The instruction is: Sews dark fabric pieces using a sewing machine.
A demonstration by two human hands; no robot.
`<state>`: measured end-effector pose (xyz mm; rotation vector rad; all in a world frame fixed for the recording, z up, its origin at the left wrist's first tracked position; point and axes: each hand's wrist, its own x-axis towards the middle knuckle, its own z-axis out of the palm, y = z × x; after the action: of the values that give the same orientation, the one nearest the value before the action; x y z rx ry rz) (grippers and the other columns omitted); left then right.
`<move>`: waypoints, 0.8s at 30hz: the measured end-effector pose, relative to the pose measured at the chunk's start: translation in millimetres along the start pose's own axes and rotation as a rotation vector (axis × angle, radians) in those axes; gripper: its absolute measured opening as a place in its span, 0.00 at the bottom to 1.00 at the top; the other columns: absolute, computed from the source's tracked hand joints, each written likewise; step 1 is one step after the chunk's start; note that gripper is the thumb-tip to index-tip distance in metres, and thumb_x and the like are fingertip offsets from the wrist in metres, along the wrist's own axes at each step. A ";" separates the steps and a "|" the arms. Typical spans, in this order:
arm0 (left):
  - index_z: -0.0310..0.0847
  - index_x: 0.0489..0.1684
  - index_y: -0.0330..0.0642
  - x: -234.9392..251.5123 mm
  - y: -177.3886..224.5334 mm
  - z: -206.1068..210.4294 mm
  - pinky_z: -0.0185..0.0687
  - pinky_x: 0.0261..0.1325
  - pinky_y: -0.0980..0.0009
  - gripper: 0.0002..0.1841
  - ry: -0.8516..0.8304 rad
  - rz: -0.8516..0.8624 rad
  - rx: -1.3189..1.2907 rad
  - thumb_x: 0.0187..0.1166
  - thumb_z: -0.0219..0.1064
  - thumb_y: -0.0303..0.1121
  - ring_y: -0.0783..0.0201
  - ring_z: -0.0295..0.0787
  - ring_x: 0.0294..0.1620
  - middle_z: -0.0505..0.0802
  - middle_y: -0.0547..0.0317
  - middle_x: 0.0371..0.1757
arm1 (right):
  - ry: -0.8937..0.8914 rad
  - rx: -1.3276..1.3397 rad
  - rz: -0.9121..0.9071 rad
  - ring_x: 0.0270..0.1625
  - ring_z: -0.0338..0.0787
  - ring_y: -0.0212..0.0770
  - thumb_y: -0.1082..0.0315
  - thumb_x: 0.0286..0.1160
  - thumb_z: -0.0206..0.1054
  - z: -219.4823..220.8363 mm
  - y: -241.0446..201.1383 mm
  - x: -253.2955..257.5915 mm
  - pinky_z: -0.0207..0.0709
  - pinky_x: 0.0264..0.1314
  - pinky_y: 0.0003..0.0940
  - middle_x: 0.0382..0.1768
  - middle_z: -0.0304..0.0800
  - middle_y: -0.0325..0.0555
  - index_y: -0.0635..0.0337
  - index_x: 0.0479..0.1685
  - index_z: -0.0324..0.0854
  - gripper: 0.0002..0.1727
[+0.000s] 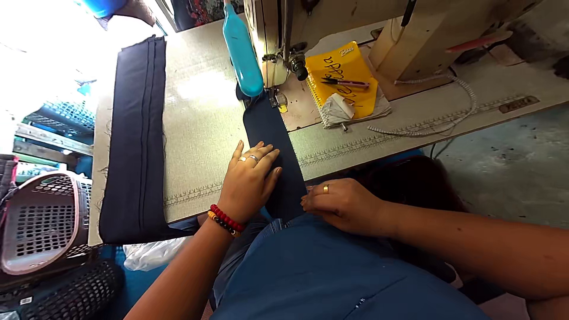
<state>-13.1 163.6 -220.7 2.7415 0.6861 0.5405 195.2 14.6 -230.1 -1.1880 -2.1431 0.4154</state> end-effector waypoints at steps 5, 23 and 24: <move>0.87 0.67 0.41 -9.9 -3.1 0.6 0.53 0.87 0.33 0.21 0.024 0.008 -0.001 0.87 0.57 0.41 0.48 0.79 0.81 0.90 0.50 0.71 | 0.045 -0.082 -0.032 0.52 0.96 0.37 0.69 0.82 0.61 -2.2 16.1 15.3 0.87 0.61 0.33 0.42 0.98 0.44 0.58 0.37 0.92 0.13; 0.88 0.66 0.40 1.9 -0.4 15.4 0.56 0.88 0.40 0.20 0.000 0.197 0.166 0.87 0.56 0.38 0.49 0.82 0.78 0.91 0.49 0.68 | 0.158 -0.316 0.019 0.66 0.92 0.52 0.74 0.74 0.62 6.8 54.3 49.6 0.76 0.80 0.56 0.53 0.97 0.52 0.62 0.45 0.94 0.13; 0.88 0.67 0.41 0.7 -1.7 15.9 0.57 0.88 0.41 0.20 0.003 0.214 0.184 0.88 0.56 0.39 0.50 0.83 0.76 0.92 0.50 0.67 | 0.128 -0.358 0.029 0.70 0.90 0.54 0.72 0.77 0.61 7.1 50.6 45.2 0.72 0.82 0.59 0.58 0.95 0.53 0.63 0.49 0.93 0.14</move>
<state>-6.6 162.8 -235.3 3.0093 0.4664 0.5508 205.3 80.2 -245.9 -1.3996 -2.1458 -0.0374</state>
